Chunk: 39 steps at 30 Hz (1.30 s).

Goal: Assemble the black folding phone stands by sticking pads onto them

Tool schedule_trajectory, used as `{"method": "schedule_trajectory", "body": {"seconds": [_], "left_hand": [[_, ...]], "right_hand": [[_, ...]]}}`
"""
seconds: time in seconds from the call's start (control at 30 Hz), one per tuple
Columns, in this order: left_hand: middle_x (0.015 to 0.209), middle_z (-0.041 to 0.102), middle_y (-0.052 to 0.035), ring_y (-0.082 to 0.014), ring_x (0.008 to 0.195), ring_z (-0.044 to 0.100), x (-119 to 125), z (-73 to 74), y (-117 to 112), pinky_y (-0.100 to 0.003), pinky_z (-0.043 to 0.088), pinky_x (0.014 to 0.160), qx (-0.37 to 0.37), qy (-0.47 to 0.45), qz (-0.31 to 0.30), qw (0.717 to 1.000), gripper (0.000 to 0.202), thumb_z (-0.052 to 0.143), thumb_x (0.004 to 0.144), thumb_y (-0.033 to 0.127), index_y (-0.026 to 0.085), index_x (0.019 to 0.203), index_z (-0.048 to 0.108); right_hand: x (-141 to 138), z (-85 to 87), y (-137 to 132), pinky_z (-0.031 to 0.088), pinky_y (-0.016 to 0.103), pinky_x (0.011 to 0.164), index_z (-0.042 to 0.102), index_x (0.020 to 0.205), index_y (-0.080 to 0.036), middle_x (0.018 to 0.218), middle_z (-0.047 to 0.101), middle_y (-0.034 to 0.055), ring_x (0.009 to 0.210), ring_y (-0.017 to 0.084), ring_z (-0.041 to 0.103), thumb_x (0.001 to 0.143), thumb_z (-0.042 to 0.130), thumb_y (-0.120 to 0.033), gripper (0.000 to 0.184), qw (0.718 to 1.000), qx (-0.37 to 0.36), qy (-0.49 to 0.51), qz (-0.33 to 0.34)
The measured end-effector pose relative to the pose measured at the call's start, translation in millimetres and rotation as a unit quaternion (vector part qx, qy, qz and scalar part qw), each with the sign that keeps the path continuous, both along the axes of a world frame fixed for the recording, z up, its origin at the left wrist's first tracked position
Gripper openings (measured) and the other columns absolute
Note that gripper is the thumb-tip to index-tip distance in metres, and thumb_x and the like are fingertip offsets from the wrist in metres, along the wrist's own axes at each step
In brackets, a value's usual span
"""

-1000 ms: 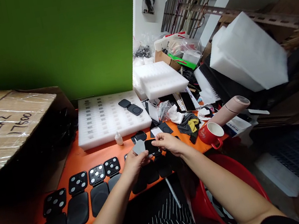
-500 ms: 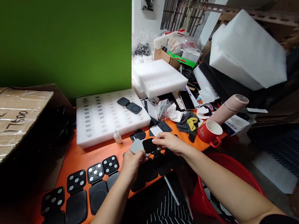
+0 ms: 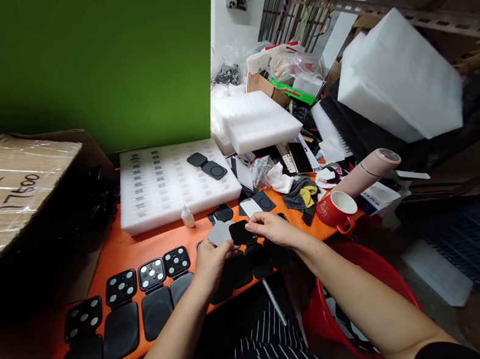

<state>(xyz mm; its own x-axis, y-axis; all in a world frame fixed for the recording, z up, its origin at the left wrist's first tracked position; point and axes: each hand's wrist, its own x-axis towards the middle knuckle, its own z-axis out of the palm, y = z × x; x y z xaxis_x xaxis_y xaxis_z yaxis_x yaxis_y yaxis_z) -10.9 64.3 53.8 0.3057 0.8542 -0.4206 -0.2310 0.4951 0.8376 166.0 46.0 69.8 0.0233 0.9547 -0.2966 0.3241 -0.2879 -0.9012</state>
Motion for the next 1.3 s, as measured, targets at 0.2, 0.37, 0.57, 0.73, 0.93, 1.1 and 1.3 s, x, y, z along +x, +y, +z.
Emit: {"method": "schedule_trajectory", "body": {"seconds": [0.2, 0.37, 0.57, 0.73, 0.93, 1.1, 1.3], "left_hand": [[0.069, 0.067, -0.0001, -0.0159, 0.062, 0.064, 1.7, -3.7, -0.2, -0.027, 0.052, 0.061, 0.005, 0.022, 0.014, 1.000, 0.028, 0.068, 0.053, 0.017, 0.014, 0.080, 0.063], [0.069, 0.067, -0.0008, -0.0169, 0.064, 0.064, 2.3, -1.0, -1.1, -0.029, 0.054, 0.064, 0.008, 0.015, 0.001, 1.000, 0.027, 0.070, 0.052, 0.020, 0.013, 0.078, 0.063], [0.066, 0.066, 0.0009, -0.0166, 0.062, 0.063, 2.6, -9.1, -1.2, -0.028, 0.053, 0.063, 0.032, 0.037, 0.017, 0.999, 0.026, 0.070, 0.052, 0.019, 0.014, 0.077, 0.063], [0.066, 0.066, 0.0007, -0.0150, 0.059, 0.062, 1.6, -12.5, 0.1, -0.027, 0.051, 0.062, 0.039, 0.037, 0.024, 0.998, 0.027, 0.070, 0.052, 0.020, 0.014, 0.078, 0.064], [0.073, 0.065, -0.0019, -0.0162, 0.066, 0.063, 2.6, -3.4, -1.0, -0.028, 0.051, 0.064, 0.041, 0.016, 0.010, 0.999, 0.035, 0.070, 0.057, 0.031, 0.013, 0.086, 0.061], [0.073, 0.067, -0.0026, -0.0174, 0.068, 0.063, 9.2, -17.3, -11.2, -0.030, 0.051, 0.067, 0.065, 0.052, -0.057, 0.995, 0.033, 0.066, 0.062, 0.038, 0.014, 0.084, 0.063], [0.082, 0.073, -0.0045, -0.0237, 0.080, 0.065, 35.6, -37.7, -36.3, -0.034, 0.048, 0.077, 0.150, 0.130, -0.248, 0.948, 0.017, 0.063, 0.063, 0.026, 0.017, 0.075, 0.070]], "right_hand": [[1.4, -0.5, -0.4, 0.031, 0.023, 0.054, 0.051, 0.068, -0.018, 0.059, 0.045, -0.0056, 0.056, 0.010, 0.041, 0.074, 0.059, -0.044, 0.028, 0.999, 0.016, -0.028, -0.003], [1.0, 0.8, -0.7, 0.030, 0.023, 0.053, 0.050, 0.068, -0.018, 0.058, 0.043, -0.0056, 0.055, 0.010, 0.039, 0.075, 0.058, -0.044, 0.028, 0.999, 0.006, -0.037, 0.002], [2.5, 3.8, -0.8, 0.030, 0.023, 0.053, 0.049, 0.066, -0.018, 0.059, 0.043, -0.0050, 0.055, 0.010, 0.039, 0.075, 0.057, -0.042, 0.027, 0.998, 0.026, -0.053, 0.021], [9.2, -0.6, 0.7, 0.031, 0.023, 0.052, 0.049, 0.070, -0.019, 0.059, 0.045, -0.0047, 0.053, 0.010, 0.040, 0.076, 0.057, -0.046, 0.029, 0.999, 0.037, -0.029, -0.020], [6.7, 1.9, -1.0, 0.034, 0.023, 0.053, 0.048, 0.071, -0.019, 0.059, 0.050, -0.0044, 0.054, 0.010, 0.046, 0.074, 0.060, -0.043, 0.027, 0.999, 0.001, 0.050, 0.003], [39.2, 14.0, -2.2, 0.036, 0.023, 0.053, 0.048, 0.071, -0.019, 0.060, 0.048, -0.0051, 0.054, 0.009, 0.045, 0.067, 0.064, -0.040, 0.027, 0.997, -0.010, 0.070, -0.039], [82.6, -19.0, -8.4, 0.035, 0.025, 0.055, 0.047, 0.068, -0.019, 0.061, 0.043, -0.0054, 0.055, 0.010, 0.041, 0.065, 0.061, -0.045, 0.029, 0.998, -0.027, -0.018, -0.056]]}}
